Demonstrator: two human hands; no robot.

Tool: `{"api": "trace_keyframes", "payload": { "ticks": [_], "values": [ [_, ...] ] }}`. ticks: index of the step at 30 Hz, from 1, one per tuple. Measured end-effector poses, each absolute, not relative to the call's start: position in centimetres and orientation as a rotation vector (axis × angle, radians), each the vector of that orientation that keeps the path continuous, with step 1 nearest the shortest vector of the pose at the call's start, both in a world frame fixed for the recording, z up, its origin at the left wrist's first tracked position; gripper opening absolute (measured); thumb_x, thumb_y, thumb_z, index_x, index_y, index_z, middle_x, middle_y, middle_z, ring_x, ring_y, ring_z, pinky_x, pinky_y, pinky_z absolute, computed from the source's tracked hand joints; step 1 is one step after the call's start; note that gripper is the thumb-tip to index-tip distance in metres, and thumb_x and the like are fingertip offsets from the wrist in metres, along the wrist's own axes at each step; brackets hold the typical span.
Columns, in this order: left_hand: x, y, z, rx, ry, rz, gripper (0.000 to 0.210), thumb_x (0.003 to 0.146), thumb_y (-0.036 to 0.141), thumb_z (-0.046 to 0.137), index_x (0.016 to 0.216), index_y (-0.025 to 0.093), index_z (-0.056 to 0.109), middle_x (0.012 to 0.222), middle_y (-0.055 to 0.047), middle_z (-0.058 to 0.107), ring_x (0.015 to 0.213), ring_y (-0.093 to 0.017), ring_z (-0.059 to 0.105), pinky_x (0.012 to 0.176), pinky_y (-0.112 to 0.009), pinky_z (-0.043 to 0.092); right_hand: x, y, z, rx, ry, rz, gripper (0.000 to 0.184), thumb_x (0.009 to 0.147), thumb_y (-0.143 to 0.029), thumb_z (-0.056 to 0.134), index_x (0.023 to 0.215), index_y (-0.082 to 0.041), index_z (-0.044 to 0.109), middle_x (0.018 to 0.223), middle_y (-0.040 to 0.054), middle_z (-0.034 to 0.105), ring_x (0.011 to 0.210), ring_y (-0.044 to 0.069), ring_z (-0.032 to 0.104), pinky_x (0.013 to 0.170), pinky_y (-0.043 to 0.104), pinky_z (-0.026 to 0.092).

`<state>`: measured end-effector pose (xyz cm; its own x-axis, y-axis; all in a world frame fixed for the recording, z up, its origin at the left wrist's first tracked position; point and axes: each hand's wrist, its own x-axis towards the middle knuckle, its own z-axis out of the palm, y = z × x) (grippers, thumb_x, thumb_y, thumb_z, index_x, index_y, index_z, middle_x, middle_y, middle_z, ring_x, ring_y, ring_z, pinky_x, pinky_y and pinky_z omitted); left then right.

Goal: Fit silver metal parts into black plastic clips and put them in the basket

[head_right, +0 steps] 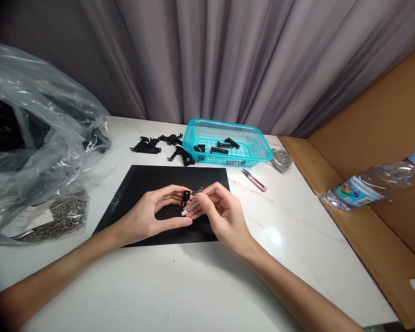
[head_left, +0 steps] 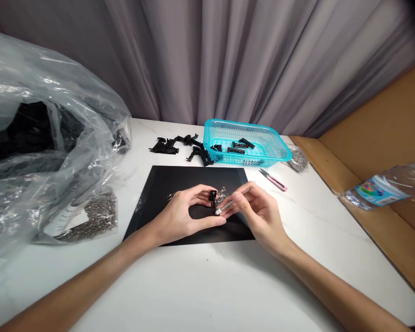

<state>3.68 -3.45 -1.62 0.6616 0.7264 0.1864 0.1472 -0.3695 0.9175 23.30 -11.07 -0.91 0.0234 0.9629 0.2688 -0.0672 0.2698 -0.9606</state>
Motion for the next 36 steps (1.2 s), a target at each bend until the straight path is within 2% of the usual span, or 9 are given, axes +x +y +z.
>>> {"api": "trace_keyframes", "payload": {
  "ticks": [6,15,20,25,28,30,32,34,36],
  "values": [
    [3.8,-3.7,-1.5,1.807,0.799,0.661,0.062,0.071,0.043,0.09,0.121,0.015,0.066,0.114,-0.011,0.076,0.105,-0.028,0.075,0.105,-0.047,0.06,23.5,-11.2,-1.2,-0.956,-1.308,1.016,0.023,0.103,-0.04,0.063,0.091,-0.02,0.063,0.089,0.0064,0.08,0.077,0.018,0.078,0.074,0.035,0.067],
    [3.9,-3.6,-1.3,1.9,0.801,0.675,0.056,0.072,0.044,0.089,0.117,0.017,0.068,0.109,-0.008,0.076,0.098,-0.025,0.074,0.099,-0.044,0.062,23.6,-11.4,-1.5,-0.965,-1.384,0.969,0.021,0.103,-0.037,0.063,0.093,-0.019,0.065,0.09,0.0067,0.079,0.078,0.018,0.078,0.076,0.034,0.067],
    [3.8,-3.7,-1.2,1.928,0.773,0.644,0.057,0.074,0.046,0.088,0.118,0.017,0.066,0.108,-0.008,0.076,0.1,-0.025,0.074,0.099,-0.044,0.062,23.4,-11.3,-1.2,-0.96,-1.346,0.982,0.02,0.105,-0.037,0.059,0.093,-0.021,0.061,0.09,0.0055,0.077,0.076,0.017,0.076,0.073,0.034,0.066],
    [3.2,-3.4,-1.0,1.981,0.772,0.587,0.061,0.075,0.048,0.087,0.125,0.023,0.062,0.122,-0.007,0.071,0.11,-0.027,0.071,0.104,-0.047,0.058,25.2,-10.2,-0.5,-1.031,-1.217,0.639,0.023,0.11,-0.038,0.046,0.093,-0.023,0.052,0.086,0.0014,0.07,0.08,0.017,0.074,0.077,0.035,0.061],
    [2.8,-2.6,-0.3,1.93,0.737,0.748,0.056,0.082,0.045,0.083,0.128,0.025,0.059,0.128,-0.008,0.068,0.12,-0.027,0.066,0.11,-0.046,0.053,26.9,-9.3,-1.0,-1.202,-1.393,0.442,0.031,0.112,-0.036,0.037,0.09,-0.023,0.053,0.083,0.0015,0.063,0.08,0.017,0.067,0.078,0.034,0.055],
    [2.5,-2.0,0.2,1.871,0.73,0.884,0.052,0.085,0.042,0.08,0.129,0.025,0.057,0.133,-0.008,0.066,0.125,-0.026,0.063,0.113,-0.045,0.049,27.7,-8.6,-1.8,-1.308,-1.621,0.374,0.029,0.112,-0.034,0.036,0.097,-0.023,0.058,0.088,0.0039,0.061,0.08,0.019,0.063,0.077,0.036,0.053],
    [2.3,-1.4,0.6,1.821,0.749,0.969,0.051,0.085,0.04,0.08,0.128,0.025,0.057,0.133,-0.008,0.066,0.128,-0.027,0.062,0.115,-0.044,0.048,28.1,-8.2,-2.7,-1.381,-1.873,0.288,0.028,0.111,-0.03,0.038,0.112,-0.022,0.064,0.101,0.0088,0.062,0.091,0.023,0.063,0.083,0.04,0.053],
    [2.3,-1.1,0.8,1.761,0.79,1.021,0.052,0.083,0.041,0.081,0.127,0.025,0.057,0.133,-0.008,0.067,0.129,-0.028,0.061,0.115,-0.044,0.047,28.3,-7.9,-3.4,-1.415,-2.031,0.215,0.031,0.109,-0.027,0.041,0.128,-0.022,0.065,0.112,0.0124,0.059,0.101,0.026,0.062,0.088,0.043,0.054],
    [2.4,-1.0,0.9,1.704,0.836,1.052,0.053,0.082,0.042,0.082,0.126,0.024,0.058,0.132,-0.008,0.067,0.131,-0.028,0.059,0.115,-0.045,0.046,28.5,-7.8,-3.6,-1.408,-2.096,0.198,0.035,0.108,-0.026,0.044,0.135,-0.023,0.065,0.115,0.0131,0.058,0.099,0.025,0.062,0.087,0.043,0.055]
  ]
}}
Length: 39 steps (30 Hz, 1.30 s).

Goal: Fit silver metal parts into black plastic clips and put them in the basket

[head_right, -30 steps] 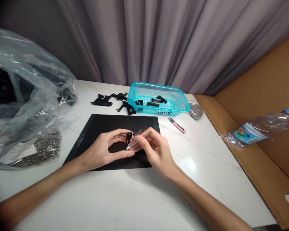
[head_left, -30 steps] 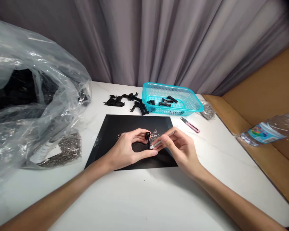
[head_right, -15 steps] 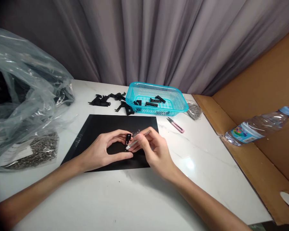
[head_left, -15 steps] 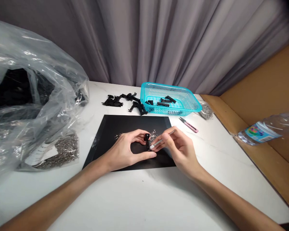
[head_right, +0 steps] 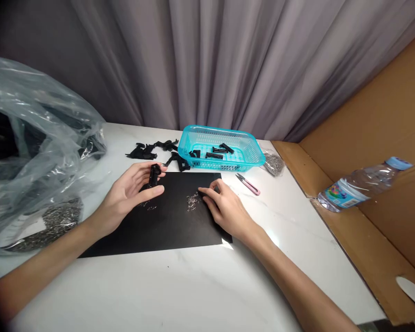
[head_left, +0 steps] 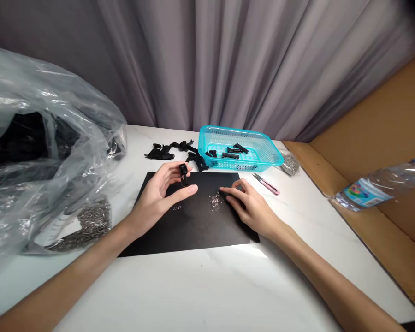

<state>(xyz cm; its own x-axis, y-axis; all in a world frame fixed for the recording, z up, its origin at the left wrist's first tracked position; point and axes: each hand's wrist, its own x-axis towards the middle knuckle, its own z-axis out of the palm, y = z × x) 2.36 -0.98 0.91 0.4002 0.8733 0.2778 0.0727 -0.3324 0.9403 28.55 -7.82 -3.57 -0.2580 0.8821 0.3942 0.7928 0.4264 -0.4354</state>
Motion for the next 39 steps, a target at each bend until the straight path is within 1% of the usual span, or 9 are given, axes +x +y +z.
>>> {"api": "trace_keyframes", "payload": {
  "ticks": [5,11,15,18,22,25,28,35,39],
  "values": [
    [2.7,-0.9,0.7,1.673,0.898,1.102,0.054,0.079,0.043,0.084,0.122,0.022,0.059,0.13,-0.009,0.067,0.125,-0.028,0.062,0.113,-0.045,0.046,29.1,-8.4,-2.6,-1.364,-2.177,0.271,0.032,0.105,-0.026,0.051,0.129,-0.025,0.073,0.115,0.0107,0.059,0.084,0.02,0.062,0.078,0.04,0.057],
    [2.5,-1.0,-0.3,1.828,0.905,1.034,0.052,0.082,0.044,0.083,0.124,0.025,0.06,0.131,-0.006,0.068,0.124,-0.027,0.063,0.115,-0.044,0.046,29.1,-8.7,-2.0,-1.435,-2.292,0.324,0.033,0.106,-0.03,0.053,0.134,-0.023,0.07,0.117,0.0115,0.063,0.086,0.021,0.066,0.079,0.041,0.058],
    [2.4,-1.2,-0.6,1.979,0.907,0.883,0.058,0.081,0.049,0.083,0.129,0.028,0.059,0.137,-0.005,0.066,0.131,-0.029,0.059,0.119,-0.05,0.042,28.6,-8.5,-2.1,-1.427,-2.199,0.303,0.021,0.105,-0.03,0.055,0.109,-0.02,0.073,0.107,0.0095,0.068,0.09,0.022,0.068,0.082,0.039,0.056],
    [2.4,-1.5,-0.6,2.072,0.905,0.743,0.064,0.08,0.051,0.084,0.134,0.03,0.057,0.141,-0.004,0.064,0.133,-0.03,0.058,0.12,-0.052,0.042,28.4,-8.5,-2.1,-1.471,-2.147,0.238,0.016,0.106,-0.026,0.052,0.099,-0.02,0.066,0.097,0.0074,0.069,0.083,0.02,0.065,0.074,0.035,0.051],
    [2.4,-2.0,-0.6,2.185,0.885,0.614,0.065,0.08,0.053,0.082,0.136,0.031,0.057,0.14,-0.005,0.063,0.132,-0.031,0.059,0.118,-0.053,0.045,29.0,-8.6,-1.7,-1.53,-2.056,0.308,0.012,0.105,-0.025,0.052,0.103,-0.021,0.063,0.091,0.0048,0.07,0.074,0.018,0.062,0.066,0.031,0.046],
    [2.3,-2.2,-0.6,2.277,0.868,0.562,0.065,0.082,0.054,0.079,0.138,0.031,0.057,0.141,-0.006,0.061,0.131,-0.031,0.059,0.117,-0.052,0.046,29.9,-8.4,-1.1,-1.506,-2.083,0.379,0.016,0.104,-0.024,0.053,0.104,-0.022,0.069,0.099,0.0066,0.071,0.083,0.02,0.064,0.072,0.033,0.049],
    [2.1,-2.3,-0.7,2.349,0.858,0.536,0.064,0.08,0.056,0.08,0.135,0.031,0.06,0.135,-0.007,0.062,0.129,-0.032,0.059,0.114,-0.052,0.048,30.7,-8.5,-0.4,-1.405,-2.173,0.467,0.023,0.105,-0.025,0.055,0.117,-0.024,0.074,0.109,0.0079,0.069,0.095,0.021,0.066,0.081,0.035,0.053],
    [2.3,-2.5,-0.5,2.435,0.874,0.495,0.066,0.076,0.062,0.082,0.128,0.027,0.063,0.128,-0.009,0.064,0.122,-0.034,0.059,0.108,-0.054,0.049,30.3,-9.6,0.0,-1.329,-2.511,0.35,0.034,0.108,-0.035,0.049,0.136,-0.027,0.068,0.122,0.0121,0.063,0.101,0.025,0.066,0.087,0.044,0.056],
    [2.4,-2.5,-0.5,2.463,0.84,0.552,0.064,0.078,0.061,0.081,0.129,0.027,0.06,0.128,-0.008,0.064,0.123,-0.033,0.058,0.111,-0.053,0.045,29.7,-9.2,-0.7,-1.404,-2.373,0.266,0.023,0.107,-0.024,0.05,0.111,-0.021,0.073,0.103,0.0101,0.069,0.091,0.025,0.066,0.081,0.041,0.055]
  ]
}}
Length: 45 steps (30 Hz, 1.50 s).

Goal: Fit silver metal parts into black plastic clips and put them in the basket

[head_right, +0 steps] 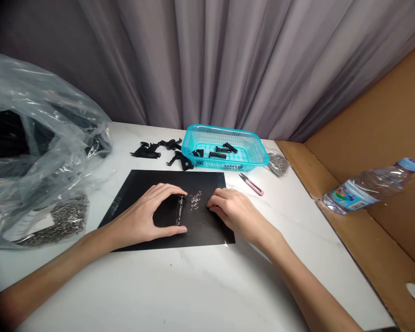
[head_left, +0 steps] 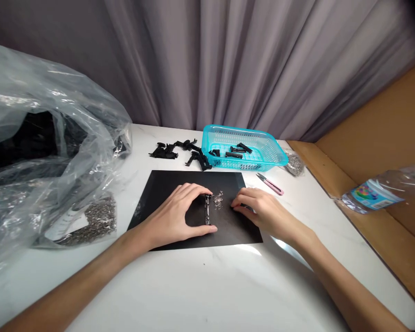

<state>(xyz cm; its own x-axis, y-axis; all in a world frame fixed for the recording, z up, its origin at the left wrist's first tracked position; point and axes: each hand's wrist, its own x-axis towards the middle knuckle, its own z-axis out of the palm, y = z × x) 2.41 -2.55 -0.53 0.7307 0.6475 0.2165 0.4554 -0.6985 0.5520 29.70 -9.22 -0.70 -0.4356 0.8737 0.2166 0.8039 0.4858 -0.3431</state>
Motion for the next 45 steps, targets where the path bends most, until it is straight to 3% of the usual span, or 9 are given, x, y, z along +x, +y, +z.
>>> {"api": "trace_keyframes", "payload": {
  "ticks": [3,8,12,15,20,30,38,45],
  "values": [
    [2.4,-2.6,-0.6,2.461,0.853,0.541,0.066,0.079,0.062,0.079,0.131,0.028,0.058,0.13,-0.008,0.063,0.124,-0.033,0.057,0.109,-0.051,0.047,29.6,-8.9,-0.7,-1.413,-2.252,0.257,0.021,0.106,-0.019,0.05,0.099,-0.02,0.07,0.095,0.0081,0.07,0.085,0.022,0.064,0.077,0.038,0.052],
    [2.6,-2.8,-0.8,2.482,0.845,0.501,0.063,0.078,0.064,0.078,0.126,0.027,0.061,0.126,-0.007,0.065,0.12,-0.033,0.059,0.105,-0.052,0.048,29.4,-9.0,0.0,-1.366,-2.049,0.43,0.013,0.102,-0.023,0.058,0.104,-0.022,0.071,0.095,0.0047,0.073,0.075,0.017,0.062,0.069,0.033,0.05],
    [2.8,-3.0,-1.0,2.511,0.843,0.508,0.061,0.077,0.065,0.078,0.121,0.026,0.062,0.122,-0.008,0.066,0.115,-0.033,0.06,0.102,-0.051,0.049,28.9,-8.9,-0.1,-1.358,-1.954,0.575,0.012,0.1,-0.025,0.063,0.1,-0.024,0.074,0.098,0.0037,0.077,0.082,0.019,0.068,0.072,0.033,0.052],
    [2.9,-3.2,-0.9,2.507,0.843,0.496,0.061,0.078,0.064,0.078,0.122,0.025,0.061,0.121,-0.008,0.065,0.114,-0.032,0.06,0.101,-0.051,0.05,28.7,-8.9,-0.3,-1.331,-1.935,0.694,0.012,0.1,-0.027,0.064,0.096,-0.024,0.076,0.097,0.0034,0.077,0.084,0.019,0.068,0.075,0.033,0.052],
    [2.9,-3.5,-0.9,2.496,0.822,0.512,0.058,0.079,0.061,0.078,0.122,0.026,0.062,0.12,-0.008,0.066,0.115,-0.032,0.06,0.1,-0.049,0.051,28.1,-9.1,-0.4,-1.309,-1.918,0.75,0.017,0.099,-0.035,0.066,0.093,-0.023,0.077,0.092,0.004,0.074,0.074,0.016,0.06,0.065,0.031,0.047],
    [3.0,-3.6,-0.8,2.472,0.837,0.528,0.059,0.077,0.061,0.08,0.12,0.025,0.063,0.117,-0.009,0.067,0.113,-0.033,0.061,0.1,-0.051,0.052,27.7,-9.0,-1.0,-1.245,-1.712,1.049,0.023,0.092,-0.041,0.073,0.095,-0.019,0.078,0.088,0.0043,0.076,0.072,0.015,0.062,0.065,0.03,0.051],
    [3.0,-3.6,-0.7,2.496,0.814,0.506,0.06,0.078,0.06,0.08,0.122,0.025,0.063,0.118,-0.008,0.066,0.115,-0.033,0.06,0.1,-0.051,0.051,27.4,-9.0,-0.7,-1.164,-1.463,1.226,0.032,0.08,-0.044,0.086,0.092,-0.018,0.074,0.08,0.0009,0.07,0.061,0.01,0.054,0.053,0.024,0.041],
    [3.1,-3.7,-0.5,2.554,0.787,0.496,0.06,0.081,0.06,0.078,0.123,0.022,0.06,0.118,-0.009,0.066,0.113,-0.031,0.06,0.1,-0.05,0.05,27.5,-9.2,-0.5,-1.193,-1.542,1.209,0.029,0.085,-0.045,0.082,0.092,-0.018,0.076,0.064,-0.0049,0.056,0.054,0.008,0.037,0.05,0.025,0.029]
  ]
}}
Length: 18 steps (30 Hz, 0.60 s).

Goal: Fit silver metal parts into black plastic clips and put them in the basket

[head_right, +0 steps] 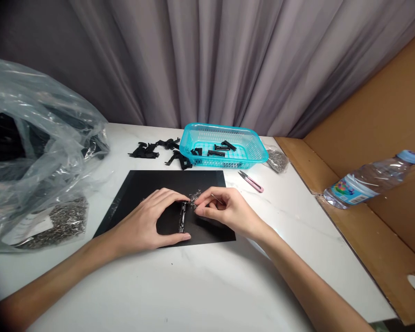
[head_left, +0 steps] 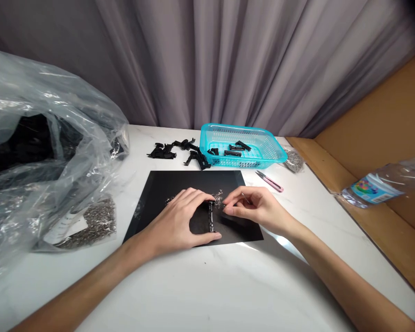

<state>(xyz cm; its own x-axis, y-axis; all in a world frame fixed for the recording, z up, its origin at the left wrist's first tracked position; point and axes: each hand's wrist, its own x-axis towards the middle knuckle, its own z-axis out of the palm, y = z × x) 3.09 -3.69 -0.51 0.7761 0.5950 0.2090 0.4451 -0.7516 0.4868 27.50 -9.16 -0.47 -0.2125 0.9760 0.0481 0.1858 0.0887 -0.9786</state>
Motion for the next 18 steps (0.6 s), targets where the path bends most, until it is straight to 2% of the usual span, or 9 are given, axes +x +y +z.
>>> {"api": "trace_keyframes", "payload": {
  "ticks": [3,6,8,11,15,18],
  "values": [
    [3.13,-3.8,-0.42,2.591,0.751,0.532,0.058,0.082,0.056,0.079,0.125,0.023,0.058,0.119,-0.008,0.066,0.114,-0.03,0.06,0.101,-0.048,0.049,27.45,-9.35,-0.41,-1.209,-1.619,1.143,0.025,0.088,-0.044,0.079,0.091,-0.019,0.077,0.068,-0.0029,0.06,0.058,0.01,0.041,0.054,0.026,0.033],
    [3.17,-3.94,-0.35,2.617,0.722,0.583,0.056,0.084,0.053,0.078,0.126,0.023,0.056,0.12,-0.007,0.066,0.114,-0.028,0.06,0.102,-0.047,0.048,27.32,-9.5,-0.41,-1.198,-1.647,1.097,0.022,0.09,-0.042,0.077,0.092,-0.02,0.076,0.087,0.0021,0.073,0.07,0.013,0.054,0.063,0.028,0.041],
    [3.19,-4.0,-0.35,2.624,0.712,0.605,0.057,0.085,0.052,0.078,0.127,0.022,0.055,0.12,-0.008,0.066,0.113,-0.028,0.06,0.102,-0.046,0.048,27.26,-9.55,-0.45,-1.192,-1.65,1.095,0.02,0.091,-0.04,0.076,0.093,-0.021,0.076,0.093,0.0031,0.075,0.073,0.014,0.057,0.065,0.029,0.043],
    [3.22,-4.01,-0.37,2.633,0.694,0.619,0.058,0.084,0.052,0.079,0.128,0.022,0.055,0.12,-0.008,0.066,0.112,-0.028,0.061,0.103,-0.047,0.047,27.22,-9.57,-0.48,-1.194,-1.645,1.09,0.016,0.091,-0.037,0.076,0.094,-0.021,0.076,0.089,0.002,0.073,0.069,0.013,0.052,0.063,0.028,0.041],
    [3.25,-3.98,-0.3,2.642,0.671,0.649,0.059,0.083,0.049,0.081,0.128,0.022,0.055,0.12,-0.008,0.067,0.113,-0.028,0.062,0.102,-0.046,0.049,27.18,-9.63,-0.35,-1.212,-1.64,1.046,0.015,0.088,-0.034,0.078,0.092,-0.02,0.079,0.072,-0.0015,0.062,0.061,0.011,0.041,0.056,0.027,0.034],
    [3.27,-3.99,-0.29,2.639,0.653,0.674,0.059,0.082,0.047,0.083,0.127,0.021,0.056,0.12,-0.008,0.067,0.113,-0.028,0.063,0.101,-0.046,0.049,27.1,-9.68,-0.31,-1.225,-1.649,1.021,0.017,0.087,-0.036,0.079,0.094,-0.02,0.081,0.075,0.0004,0.065,0.06,0.011,0.041,0.054,0.026,0.034]
  ]
}}
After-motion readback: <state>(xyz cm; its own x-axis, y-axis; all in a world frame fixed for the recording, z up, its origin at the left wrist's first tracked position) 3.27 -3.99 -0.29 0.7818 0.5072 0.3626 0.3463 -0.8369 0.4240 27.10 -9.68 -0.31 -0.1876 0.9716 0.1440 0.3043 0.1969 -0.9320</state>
